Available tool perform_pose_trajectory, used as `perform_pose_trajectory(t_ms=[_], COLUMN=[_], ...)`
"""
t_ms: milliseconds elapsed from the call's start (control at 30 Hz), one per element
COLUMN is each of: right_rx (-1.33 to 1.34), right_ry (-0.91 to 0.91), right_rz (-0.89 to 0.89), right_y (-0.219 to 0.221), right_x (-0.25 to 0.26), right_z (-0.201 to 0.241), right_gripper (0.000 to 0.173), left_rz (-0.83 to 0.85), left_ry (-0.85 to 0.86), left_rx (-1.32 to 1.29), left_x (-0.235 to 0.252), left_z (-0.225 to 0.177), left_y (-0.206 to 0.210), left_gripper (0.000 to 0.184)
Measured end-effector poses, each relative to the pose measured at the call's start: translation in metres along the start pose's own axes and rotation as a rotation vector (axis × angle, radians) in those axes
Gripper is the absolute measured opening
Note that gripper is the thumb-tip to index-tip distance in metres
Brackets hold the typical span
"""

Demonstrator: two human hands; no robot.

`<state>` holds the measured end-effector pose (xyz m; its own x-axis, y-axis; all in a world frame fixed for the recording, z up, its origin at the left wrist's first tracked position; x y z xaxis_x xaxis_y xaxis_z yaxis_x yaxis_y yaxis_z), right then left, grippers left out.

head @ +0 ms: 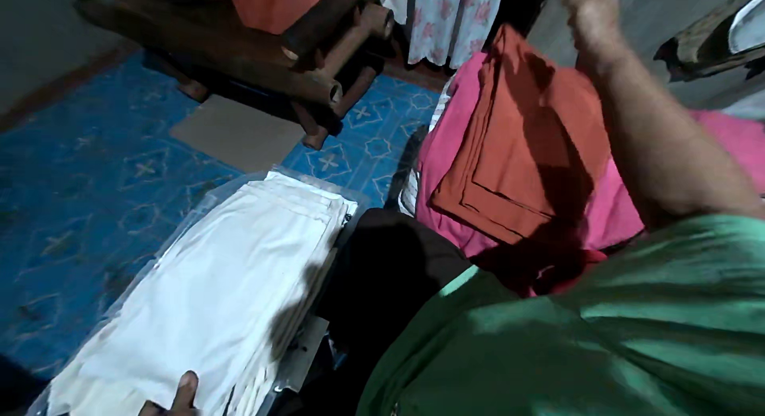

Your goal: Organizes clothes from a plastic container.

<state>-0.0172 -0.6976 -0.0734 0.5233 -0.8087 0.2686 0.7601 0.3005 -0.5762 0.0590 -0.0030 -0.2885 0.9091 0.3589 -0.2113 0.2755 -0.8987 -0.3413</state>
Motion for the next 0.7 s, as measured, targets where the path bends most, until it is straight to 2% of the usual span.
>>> perform_pose_trajectory(t_ms=[100,167,200,300,400,467,533,567,633,667,700], right_rx=[-0.436,-0.619,-0.634,-0.476,-0.171,0.081,0.306,0.396,0.492,0.511,0.516], right_ry=[-0.160,-0.261,-0.278,-0.338,-0.578,-0.716,-0.890,-0.991,-1.166,-1.225,-1.255], right_rz=[0.298,0.365,0.358,0.342,0.499,0.679,0.812,0.869,0.973,1.039,1.120], right_y=[0.042,0.069,0.077,0.093,0.120,0.148,0.178,0.190,0.208,0.214,0.216], right_x=[-0.076,-0.114,-0.120,-0.134,-0.166,-0.191,-0.217,-0.229,-0.250,-0.258,-0.265], right_z=[-0.054,-0.089,-0.089,-0.044,0.021,0.059,0.098,0.120,0.158,0.172,0.183], right_gripper=[0.078,0.080,0.078,0.064,0.065,0.077,0.099,0.110,0.128,0.130,0.125], left_rz=[0.014,0.027,0.032,0.018,0.041,0.124,0.253,0.323,0.516,0.630,0.728], left_ry=[-0.085,-0.158,-0.191,-0.187,-0.020,0.096,0.244,0.327,0.504,0.601,0.694], left_rx=[-0.067,-0.167,-0.225,-0.347,-0.472,-0.502,-0.466,-0.424,-0.328,-0.282,-0.237], left_x=[-0.011,-0.020,-0.022,-0.024,-0.037,-0.056,-0.079,-0.091,-0.115,-0.126,-0.136], left_z=[-0.012,-0.022,-0.026,-0.034,-0.053,-0.074,-0.096,-0.104,-0.117,-0.122,-0.126], left_y=[0.006,0.007,0.006,0.005,0.003,0.001,0.001,0.001,0.000,-0.002,-0.003], left_gripper=[0.045,0.045,0.047,0.049,0.053,0.061,0.065,0.063,0.048,0.041,0.037])
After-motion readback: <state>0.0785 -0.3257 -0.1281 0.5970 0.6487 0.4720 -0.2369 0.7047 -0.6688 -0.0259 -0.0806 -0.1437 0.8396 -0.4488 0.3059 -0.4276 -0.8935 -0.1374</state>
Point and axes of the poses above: each hand's wrist, its own x-axis towards the middle knuckle, its own y-axis out of the palm, z = x × y, the point moved 1 cm from there along x, towards the middle knuckle, and after that the axes turned 4 degrees about -y, right-handed, at the moved point
